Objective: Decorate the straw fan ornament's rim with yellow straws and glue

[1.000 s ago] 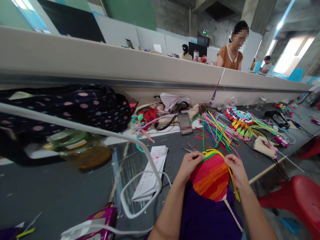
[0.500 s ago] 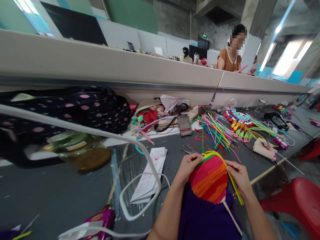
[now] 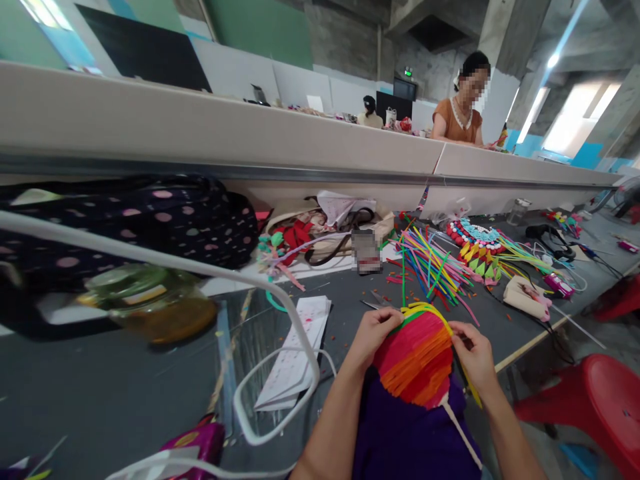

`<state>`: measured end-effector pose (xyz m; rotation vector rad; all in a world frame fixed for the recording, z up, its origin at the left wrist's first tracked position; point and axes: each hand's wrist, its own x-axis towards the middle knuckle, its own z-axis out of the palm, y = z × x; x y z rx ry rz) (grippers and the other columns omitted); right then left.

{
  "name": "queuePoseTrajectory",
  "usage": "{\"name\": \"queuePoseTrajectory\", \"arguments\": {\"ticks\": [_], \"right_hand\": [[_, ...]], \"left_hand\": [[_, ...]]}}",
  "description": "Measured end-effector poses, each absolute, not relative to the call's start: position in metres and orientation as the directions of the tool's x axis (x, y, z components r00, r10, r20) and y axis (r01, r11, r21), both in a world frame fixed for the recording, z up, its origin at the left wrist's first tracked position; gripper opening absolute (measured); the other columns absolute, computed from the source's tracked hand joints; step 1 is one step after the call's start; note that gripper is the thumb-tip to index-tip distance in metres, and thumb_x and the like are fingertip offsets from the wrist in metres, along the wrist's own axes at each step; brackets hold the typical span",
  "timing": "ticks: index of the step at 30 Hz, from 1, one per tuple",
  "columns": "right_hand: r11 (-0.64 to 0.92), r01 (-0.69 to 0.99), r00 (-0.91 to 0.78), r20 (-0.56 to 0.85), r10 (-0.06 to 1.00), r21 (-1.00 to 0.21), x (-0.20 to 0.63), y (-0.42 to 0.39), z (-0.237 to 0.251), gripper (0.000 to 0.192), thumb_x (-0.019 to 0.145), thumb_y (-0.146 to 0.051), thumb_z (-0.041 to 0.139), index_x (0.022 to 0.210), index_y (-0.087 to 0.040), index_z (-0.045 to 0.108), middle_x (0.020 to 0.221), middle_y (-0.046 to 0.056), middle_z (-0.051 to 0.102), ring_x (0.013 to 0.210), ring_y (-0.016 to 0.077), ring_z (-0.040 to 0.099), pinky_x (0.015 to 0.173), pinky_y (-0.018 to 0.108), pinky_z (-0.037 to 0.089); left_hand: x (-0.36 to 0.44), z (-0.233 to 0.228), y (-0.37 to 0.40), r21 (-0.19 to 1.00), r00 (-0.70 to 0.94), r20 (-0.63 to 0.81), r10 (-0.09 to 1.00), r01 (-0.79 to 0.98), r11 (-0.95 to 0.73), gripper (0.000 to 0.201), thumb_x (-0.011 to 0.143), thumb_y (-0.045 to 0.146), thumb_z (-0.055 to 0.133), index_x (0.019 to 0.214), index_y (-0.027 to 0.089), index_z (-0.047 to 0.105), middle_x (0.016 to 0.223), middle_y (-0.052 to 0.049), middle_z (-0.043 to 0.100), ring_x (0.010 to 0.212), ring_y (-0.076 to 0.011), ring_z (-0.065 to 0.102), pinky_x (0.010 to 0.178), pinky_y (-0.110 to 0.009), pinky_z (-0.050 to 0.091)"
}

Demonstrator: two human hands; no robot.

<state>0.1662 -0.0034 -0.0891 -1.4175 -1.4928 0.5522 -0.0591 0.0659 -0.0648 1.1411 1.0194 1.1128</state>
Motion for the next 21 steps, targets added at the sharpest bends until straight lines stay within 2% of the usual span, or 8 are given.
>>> {"name": "queuePoseTrajectory", "arguments": {"ticks": [4,9,13,21], "right_hand": [[0.203,0.596,0.157,0.361,0.919,-0.776,0.165,-0.003,-0.084,0.024,0.087,-0.022,0.049,0.1,-0.02,0.068,0.094,0.007,0.068,0.08,0.0185,0.063,0.067,0.027,0.05],[0.276,0.634,0.099,0.431,0.897,-0.722,0.16,-0.008,-0.079,0.026,0.089,-0.021,0.045,0.1,-0.021,0.068,0.095,0.007,0.067,0.088,0.0197,0.062,0.075,0.029,0.049],[0.275,0.566,0.118,0.406,0.906,-0.778,0.162,-0.01,-0.08,0.026,0.09,-0.025,0.046,0.1,-0.022,0.069,0.096,0.007,0.069,0.088,0.0198,0.063,0.075,0.029,0.05],[0.143,0.274,0.15,0.189,0.97,-0.951,0.162,-0.011,-0.069,0.029,0.086,-0.041,0.056,0.093,-0.018,0.072,0.09,0.007,0.074,0.08,0.0222,0.067,0.07,0.028,0.051]], "left_hand": [[-0.059,-0.064,0.066,0.989,0.174,-0.041,0.984,-0.131,0.065,0.018,0.064,0.032,0.072,0.06,0.015,0.071,0.061,0.001,0.062,0.062,-0.013,0.051,0.063,-0.023,0.037],[-0.059,-0.064,0.066,0.989,0.171,-0.047,0.984,-0.131,0.07,0.019,0.064,0.033,0.072,0.059,0.015,0.07,0.06,0.001,0.061,0.061,-0.0129,0.051,0.061,-0.022,0.036],[-0.059,-0.064,0.066,0.991,0.166,-0.054,0.985,-0.111,0.073,0.019,0.064,0.034,0.071,0.06,0.015,0.07,0.06,0.0,0.062,0.06,-0.0133,0.051,0.06,-0.023,0.036],[-0.06,-0.065,0.067,0.995,0.164,-0.034,0.986,-0.084,0.048,0.021,0.063,0.035,0.071,0.061,0.015,0.07,0.059,0.0,0.062,0.058,-0.0137,0.051,0.057,-0.023,0.036]]}}
